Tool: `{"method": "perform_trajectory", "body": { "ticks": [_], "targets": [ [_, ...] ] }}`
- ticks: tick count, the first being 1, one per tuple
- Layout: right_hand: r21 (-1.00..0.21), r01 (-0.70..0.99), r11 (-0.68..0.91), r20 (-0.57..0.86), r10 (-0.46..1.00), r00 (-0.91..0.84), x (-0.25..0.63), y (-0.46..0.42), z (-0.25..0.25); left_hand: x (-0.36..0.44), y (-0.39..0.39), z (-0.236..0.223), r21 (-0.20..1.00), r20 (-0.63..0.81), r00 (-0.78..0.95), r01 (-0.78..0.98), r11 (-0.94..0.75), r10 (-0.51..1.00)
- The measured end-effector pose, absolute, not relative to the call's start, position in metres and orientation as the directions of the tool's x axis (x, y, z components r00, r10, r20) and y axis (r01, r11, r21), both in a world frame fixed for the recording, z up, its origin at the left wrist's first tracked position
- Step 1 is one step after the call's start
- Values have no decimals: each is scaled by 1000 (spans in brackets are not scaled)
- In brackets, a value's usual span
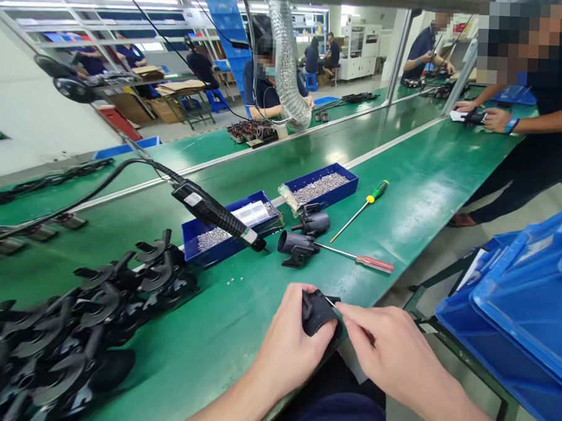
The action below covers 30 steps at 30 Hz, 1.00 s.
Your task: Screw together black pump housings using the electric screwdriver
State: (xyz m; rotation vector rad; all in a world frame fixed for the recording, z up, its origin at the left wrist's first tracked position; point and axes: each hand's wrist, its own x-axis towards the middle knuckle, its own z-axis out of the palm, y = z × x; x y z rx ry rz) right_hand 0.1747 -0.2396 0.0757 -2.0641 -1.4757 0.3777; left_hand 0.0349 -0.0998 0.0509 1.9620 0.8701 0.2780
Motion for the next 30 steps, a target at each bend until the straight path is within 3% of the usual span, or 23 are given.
{"method": "perform_trajectory", "body": {
  "ticks": [7, 10, 14, 17, 19, 21, 23, 26, 30],
  "targets": [
    [-540, 781, -315, -36, 935, 352, 170, -231, 88, 32, -103, 48, 836, -120, 728, 441, -327, 675],
    [-511, 799, -316, -14, 933, 359, 162, -232, 77, 31, -102, 45, 838, -84, 748, 410, -359, 658],
    [-435, 893, -115, 228, 946, 232, 163, -235, 46, 30, -96, 40, 845, -23, 776, 352, -402, 630],
    [-259, 965, 44, 443, 893, 79, 175, -237, 21, 28, -91, 39, 847, -15, 803, 327, -419, 596],
    [-173, 979, 109, 513, 858, -5, 185, -237, 11, 26, -88, 40, 847, -29, 819, 324, -421, 573],
    [-230, 956, 182, 526, 849, -35, 193, -237, 9, 26, -87, 44, 845, -70, 818, 353, -401, 571],
    [-439, 874, 208, 505, 862, 49, 197, -238, 15, 26, -86, 50, 845, -140, 786, 412, -342, 602],
    [-675, 736, 39, 366, 885, 289, 192, -241, 32, 29, -85, 58, 846, -232, 737, 475, -242, 634],
    [-647, 751, -132, 237, 902, 362, 178, -244, 55, 30, -86, 61, 844, -222, 735, 474, -252, 641]
  ]
}}
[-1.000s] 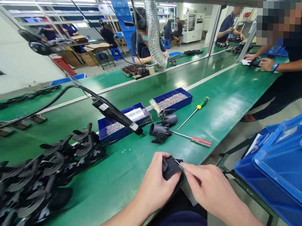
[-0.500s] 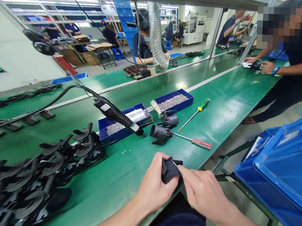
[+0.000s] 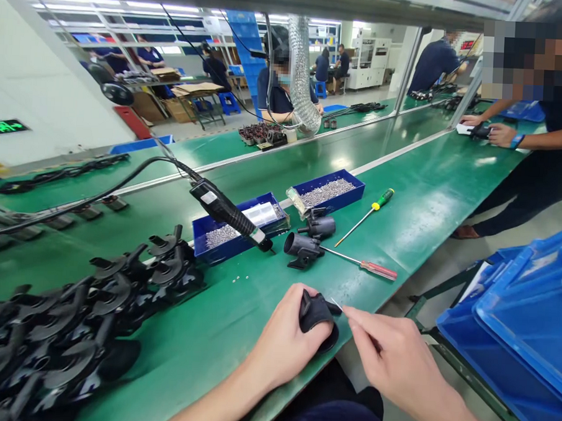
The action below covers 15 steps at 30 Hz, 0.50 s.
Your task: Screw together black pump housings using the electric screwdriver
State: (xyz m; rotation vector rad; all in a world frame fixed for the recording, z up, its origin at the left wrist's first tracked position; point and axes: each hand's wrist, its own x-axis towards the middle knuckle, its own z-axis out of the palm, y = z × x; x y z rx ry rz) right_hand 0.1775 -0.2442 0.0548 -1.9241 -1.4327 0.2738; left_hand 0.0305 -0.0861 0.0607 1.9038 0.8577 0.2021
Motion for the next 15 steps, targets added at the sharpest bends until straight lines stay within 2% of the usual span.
{"method": "perform_trajectory", "body": {
  "ticks": [5, 8, 11, 15],
  "targets": [
    [-622, 754, -211, 70, 944, 322, 172, -237, 73, 31, -93, 58, 834, -189, 738, 469, -291, 647],
    [-560, 783, -270, -4, 946, 323, 171, -232, 83, 32, -96, 57, 831, -177, 736, 467, -301, 654],
    [-457, 825, -333, -80, 939, 335, 167, -229, 91, 33, -97, 56, 826, -171, 728, 473, -307, 663],
    [-229, 872, -434, -225, 895, 386, 163, -226, 93, 34, -101, 57, 815, -169, 710, 491, -308, 683]
  ]
}}
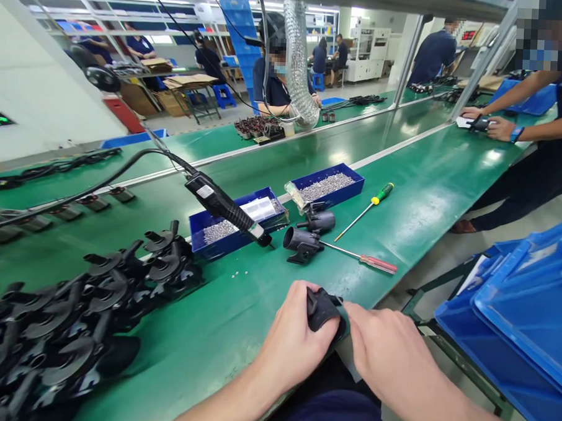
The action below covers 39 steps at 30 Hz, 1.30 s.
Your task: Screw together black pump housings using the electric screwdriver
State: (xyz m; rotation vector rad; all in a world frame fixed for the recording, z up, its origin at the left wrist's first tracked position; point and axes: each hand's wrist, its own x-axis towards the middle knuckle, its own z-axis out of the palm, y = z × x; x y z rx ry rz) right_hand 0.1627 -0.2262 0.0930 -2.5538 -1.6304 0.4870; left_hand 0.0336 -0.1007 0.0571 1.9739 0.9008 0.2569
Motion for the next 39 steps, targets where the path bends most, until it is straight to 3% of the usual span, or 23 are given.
{"method": "perform_trajectory", "body": {
  "ticks": [2, 6, 9, 19, 28, 33, 39],
  "targets": [
    [-211, 864, -458, -190, 886, 424, 164, -228, 92, 34, -102, 58, 811, -170, 702, 499, -307, 692],
    [-414, 827, -380, -60, 918, 391, 169, -236, 91, 34, -104, 58, 817, -161, 716, 483, -316, 679],
    [-482, 816, -319, -27, 936, 351, 169, -238, 91, 33, -103, 57, 819, -152, 721, 475, -322, 676],
    [-472, 834, -285, -16, 949, 315, 169, -231, 97, 31, -107, 52, 834, -112, 731, 438, -337, 673],
    [-429, 808, -405, -125, 912, 391, 162, -232, 100, 32, -114, 46, 837, -83, 738, 416, -355, 669],
    [-670, 669, -322, 6, 899, 438, 161, -236, 85, 32, -117, 38, 838, -27, 740, 384, -389, 672],
    [-881, 418, -221, -15, 897, 442, 164, -237, 66, 31, -115, 37, 834, -14, 756, 370, -410, 654]
  ]
}}
